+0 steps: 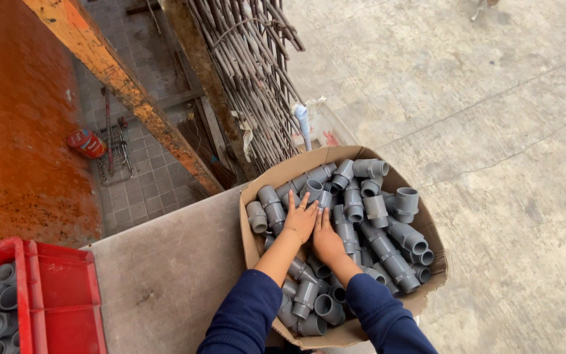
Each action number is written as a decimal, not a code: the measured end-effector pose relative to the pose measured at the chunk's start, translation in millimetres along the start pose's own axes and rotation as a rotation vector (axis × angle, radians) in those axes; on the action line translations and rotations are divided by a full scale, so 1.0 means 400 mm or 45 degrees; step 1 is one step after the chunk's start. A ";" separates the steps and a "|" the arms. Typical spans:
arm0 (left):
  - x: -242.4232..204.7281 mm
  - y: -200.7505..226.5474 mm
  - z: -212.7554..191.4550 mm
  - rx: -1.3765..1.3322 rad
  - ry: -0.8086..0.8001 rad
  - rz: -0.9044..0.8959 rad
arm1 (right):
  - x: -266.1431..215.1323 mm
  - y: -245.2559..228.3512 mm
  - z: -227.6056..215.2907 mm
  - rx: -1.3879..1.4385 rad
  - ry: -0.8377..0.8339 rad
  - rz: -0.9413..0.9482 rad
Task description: The person repeatedly picks gray plastic pipe fittings from a red bin, wipes each one with a dark cloth on a table, and places it into a cardboard box. The process continues for several fittings throughout the clip.
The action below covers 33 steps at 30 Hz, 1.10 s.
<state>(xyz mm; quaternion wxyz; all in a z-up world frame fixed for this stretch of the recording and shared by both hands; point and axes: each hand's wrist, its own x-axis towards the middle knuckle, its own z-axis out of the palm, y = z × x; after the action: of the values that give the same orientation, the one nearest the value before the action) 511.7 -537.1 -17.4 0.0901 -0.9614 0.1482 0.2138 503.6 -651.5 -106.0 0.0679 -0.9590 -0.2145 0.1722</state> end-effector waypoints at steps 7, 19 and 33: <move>-0.114 0.001 -0.029 -0.126 0.057 0.026 | -0.065 0.013 0.051 -0.153 0.093 -0.116; -0.217 0.062 0.160 -1.021 -0.173 0.084 | -0.287 -0.020 0.000 0.207 -0.025 -0.047; -0.594 0.024 -0.009 -1.312 0.013 0.108 | -0.489 -0.189 -0.252 0.840 -0.166 -0.374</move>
<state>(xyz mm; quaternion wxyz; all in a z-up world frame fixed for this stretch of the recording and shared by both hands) 304.5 -488.6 88.9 -0.4045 -0.8752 0.0629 0.2578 344.5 -674.0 62.1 0.3836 -0.8316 -0.2867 0.2812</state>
